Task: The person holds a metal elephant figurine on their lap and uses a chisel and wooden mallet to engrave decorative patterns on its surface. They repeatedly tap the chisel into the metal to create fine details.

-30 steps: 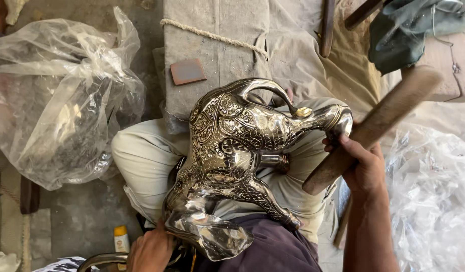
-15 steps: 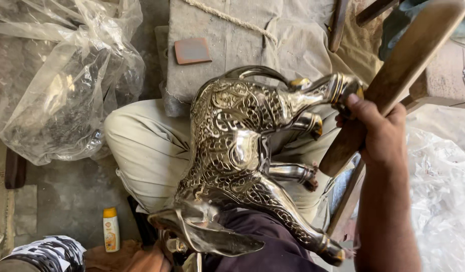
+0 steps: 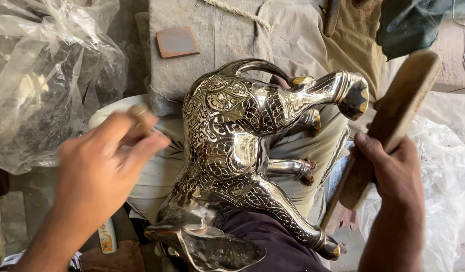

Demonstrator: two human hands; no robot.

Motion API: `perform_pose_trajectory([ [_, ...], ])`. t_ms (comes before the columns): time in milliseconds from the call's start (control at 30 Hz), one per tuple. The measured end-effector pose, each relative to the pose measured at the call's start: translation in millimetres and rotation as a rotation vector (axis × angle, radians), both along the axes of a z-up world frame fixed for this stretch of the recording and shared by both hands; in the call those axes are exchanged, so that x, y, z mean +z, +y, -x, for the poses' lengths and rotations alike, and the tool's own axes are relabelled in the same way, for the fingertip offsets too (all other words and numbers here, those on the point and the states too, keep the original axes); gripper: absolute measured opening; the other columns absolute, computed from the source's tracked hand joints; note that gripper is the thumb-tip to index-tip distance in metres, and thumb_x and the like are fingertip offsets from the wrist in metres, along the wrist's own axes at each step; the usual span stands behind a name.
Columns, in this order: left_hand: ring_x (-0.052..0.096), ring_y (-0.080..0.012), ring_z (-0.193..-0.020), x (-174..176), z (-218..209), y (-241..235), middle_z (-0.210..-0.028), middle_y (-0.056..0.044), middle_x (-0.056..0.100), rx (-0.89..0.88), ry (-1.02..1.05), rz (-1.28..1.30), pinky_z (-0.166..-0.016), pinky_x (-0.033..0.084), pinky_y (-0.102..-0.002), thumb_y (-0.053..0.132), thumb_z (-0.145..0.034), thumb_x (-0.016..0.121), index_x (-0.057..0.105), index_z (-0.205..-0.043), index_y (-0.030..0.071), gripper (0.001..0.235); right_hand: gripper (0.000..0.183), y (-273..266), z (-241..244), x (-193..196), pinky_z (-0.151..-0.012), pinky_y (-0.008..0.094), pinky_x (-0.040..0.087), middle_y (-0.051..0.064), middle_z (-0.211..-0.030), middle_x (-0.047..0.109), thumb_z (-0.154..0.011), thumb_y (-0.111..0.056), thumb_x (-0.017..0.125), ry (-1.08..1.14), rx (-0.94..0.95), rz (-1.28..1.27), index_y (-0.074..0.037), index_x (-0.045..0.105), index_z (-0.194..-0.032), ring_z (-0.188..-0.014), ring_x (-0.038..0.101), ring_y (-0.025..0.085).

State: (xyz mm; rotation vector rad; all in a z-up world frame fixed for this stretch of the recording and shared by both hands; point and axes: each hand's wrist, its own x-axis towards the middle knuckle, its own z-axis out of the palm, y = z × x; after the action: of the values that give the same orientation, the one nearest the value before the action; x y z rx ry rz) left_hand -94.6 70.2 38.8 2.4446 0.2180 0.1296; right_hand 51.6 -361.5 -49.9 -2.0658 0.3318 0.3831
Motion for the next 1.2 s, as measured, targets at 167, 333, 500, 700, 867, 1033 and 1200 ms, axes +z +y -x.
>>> perform_pose_trajectory([
  [167,0.080,-0.0157,-0.086,-30.3,-71.5,-37.9,-0.097,-0.008,0.077,-0.268,-0.214,0.312,-0.065,0.064,-0.025,0.021,-0.103,0.072,0.058,-0.124,0.005,0.030,0.055,-5.5,32.7,41.1,-0.087,0.042,0.060,0.018,-0.113,0.071,-0.085,-0.015,0.080,-0.140,-0.018,0.068,0.004,0.057,-0.132,-0.097,0.071,0.028],
  [333,0.077,-0.0164,-0.086,-53.0,-101.5,-73.1,-0.095,-0.008,0.074,-0.501,-0.356,0.285,-0.065,0.067,-0.024,0.029,-0.102,0.072,0.059,-0.124,0.008,0.033,0.060,-6.3,51.9,45.0,-0.089,0.039,0.061,0.014,-0.114,0.071,-0.089,-0.016,0.073,-0.171,-0.010,0.031,-0.003,0.046,-0.141,-0.100,0.072,0.025],
  [500,0.074,-0.0137,-0.074,-66.2,-106.3,-82.4,-0.090,-0.007,0.073,-0.547,-0.262,0.278,-0.053,0.062,-0.025,0.033,-0.102,0.070,0.059,-0.117,0.009,0.031,0.067,-1.3,54.7,41.0,-0.094,0.040,0.057,0.017,-0.114,0.069,-0.084,-0.013,0.075,-0.326,0.163,0.241,0.001,0.047,-0.144,-0.106,0.069,0.025],
  [700,0.076,-0.0160,-0.089,-67.2,-88.1,-80.7,-0.108,-0.008,0.075,-0.443,-0.467,0.278,-0.068,0.067,-0.026,0.029,-0.109,0.068,0.059,-0.132,0.011,0.030,0.063,15.5,43.9,51.1,-0.093,0.041,0.060,0.020,-0.122,0.072,-0.091,-0.009,0.078,-0.445,0.326,0.492,0.001,0.050,-0.147,-0.108,0.073,0.029],
  [867,0.076,-0.0148,-0.079,-55.9,-81.0,-76.0,-0.097,-0.007,0.075,-0.434,-0.394,0.319,-0.059,0.064,-0.028,0.030,-0.098,0.073,0.060,-0.134,0.009,0.044,0.063,22.5,29.9,66.0,-0.083,0.044,0.061,0.025,-0.116,0.070,-0.085,-0.005,0.077,-0.721,0.510,0.675,0.004,0.052,-0.143,-0.101,0.072,0.033],
  [1033,0.079,-0.0153,-0.093,-54.5,-84.3,-70.5,-0.101,-0.006,0.074,-0.347,-0.370,0.374,-0.077,0.066,-0.028,0.025,-0.106,0.072,0.056,-0.130,0.009,0.033,0.052,15.9,31.1,68.9,-0.081,0.042,0.060,0.023,-0.108,0.069,-0.093,-0.007,0.077,-0.694,0.477,0.771,0.003,0.056,-0.139,-0.093,0.072,0.030],
  [1200,0.078,-0.0200,-0.099,-59.4,-89.8,-68.2,-0.107,-0.008,0.074,-0.342,-0.386,0.386,-0.080,0.065,-0.029,0.028,-0.103,0.072,0.050,-0.140,0.008,0.047,0.055,11.2,40.2,57.7,-0.079,0.043,0.059,0.023,-0.106,0.070,-0.087,-0.010,0.080,-0.574,0.327,0.660,0.006,0.055,-0.135,-0.092,0.071,0.031],
])
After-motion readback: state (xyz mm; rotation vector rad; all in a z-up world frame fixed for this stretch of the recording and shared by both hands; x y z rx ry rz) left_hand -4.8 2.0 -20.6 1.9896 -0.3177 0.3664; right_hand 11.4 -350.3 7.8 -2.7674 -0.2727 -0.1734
